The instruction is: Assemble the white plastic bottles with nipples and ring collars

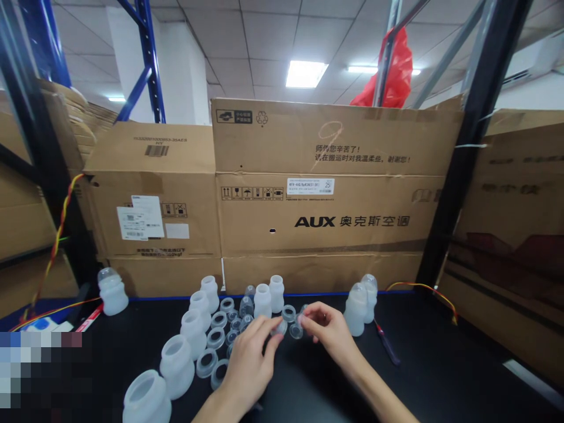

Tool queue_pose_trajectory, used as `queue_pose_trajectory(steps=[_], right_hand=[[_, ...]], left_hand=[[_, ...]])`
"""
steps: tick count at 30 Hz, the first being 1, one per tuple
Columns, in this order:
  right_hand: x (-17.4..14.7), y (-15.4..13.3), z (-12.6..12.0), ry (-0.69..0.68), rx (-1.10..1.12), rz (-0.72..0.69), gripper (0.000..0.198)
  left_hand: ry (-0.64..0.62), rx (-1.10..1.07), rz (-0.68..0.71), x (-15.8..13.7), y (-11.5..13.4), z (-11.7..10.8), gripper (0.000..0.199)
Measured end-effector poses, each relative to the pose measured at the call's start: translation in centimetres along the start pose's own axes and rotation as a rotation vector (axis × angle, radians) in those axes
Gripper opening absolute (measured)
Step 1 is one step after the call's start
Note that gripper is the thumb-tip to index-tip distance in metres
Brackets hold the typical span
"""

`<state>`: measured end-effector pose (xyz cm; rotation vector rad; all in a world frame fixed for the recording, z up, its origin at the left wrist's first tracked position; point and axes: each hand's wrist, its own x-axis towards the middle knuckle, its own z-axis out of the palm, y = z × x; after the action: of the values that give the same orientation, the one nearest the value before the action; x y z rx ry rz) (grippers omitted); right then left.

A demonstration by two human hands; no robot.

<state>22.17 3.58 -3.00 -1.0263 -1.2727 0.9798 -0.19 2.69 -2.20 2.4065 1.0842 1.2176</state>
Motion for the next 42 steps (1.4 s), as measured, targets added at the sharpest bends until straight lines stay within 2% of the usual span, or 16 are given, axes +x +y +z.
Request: queue_pose_trajectory(steps=[4, 7, 15, 20, 23, 28, 34, 39, 42], right_hand=[[-0.6, -0.3, 1.5, -0.036, 0.072, 0.023, 0.058], [-1.3, -0.9, 2.6, -0.061, 0.163, 0.064, 0.060], [-2.4, -1.2, 4.3, 0.009, 0.244, 0.009, 0.050], [-2.7, -1.0, 4.4, 0.041, 0.273, -0.026, 0.047], [-2.9, -1.0, 4.5, 0.029, 0.265, -0.078, 0.043], [-3.0, -0.9, 4.6, 0.071, 0.288, -0.062, 0.049], [-3.0, -1.0, 4.5, 0.061, 0.201, -0.079, 0.048], [-3.4, -1.4, 4.8, 0.103, 0.182, -0.068, 0.048], [-3.8, -1.8, 5.2, 0.060, 0.141, -0.086, 0.045]], left_hand=[[0.216, -0.246, -0.056, 0.3, 0.3, -0.1, 0.022], [0.268, -0.387, -0.098, 0.3, 1.0, 0.0, 0.022], [0.239, -0.674, -0.153, -0.1, 2.3, 0.7, 0.017], [0.140, -0.745, -0.152, -0.4, 2.8, 0.9, 0.020], [0.137, -0.771, -0.156, -0.5, 2.6, 1.2, 0.026], [0.125, -0.884, -0.224, -0.2, 2.6, 1.2, 0.024], [0.132, -0.848, -0.303, 0.1, 3.0, 0.5, 0.037], [0.073, -0.840, -0.326, 0.0, 3.3, 0.4, 0.033], [0.074, -0.796, -0.390, -0.2, 3.4, 0.5, 0.029]])
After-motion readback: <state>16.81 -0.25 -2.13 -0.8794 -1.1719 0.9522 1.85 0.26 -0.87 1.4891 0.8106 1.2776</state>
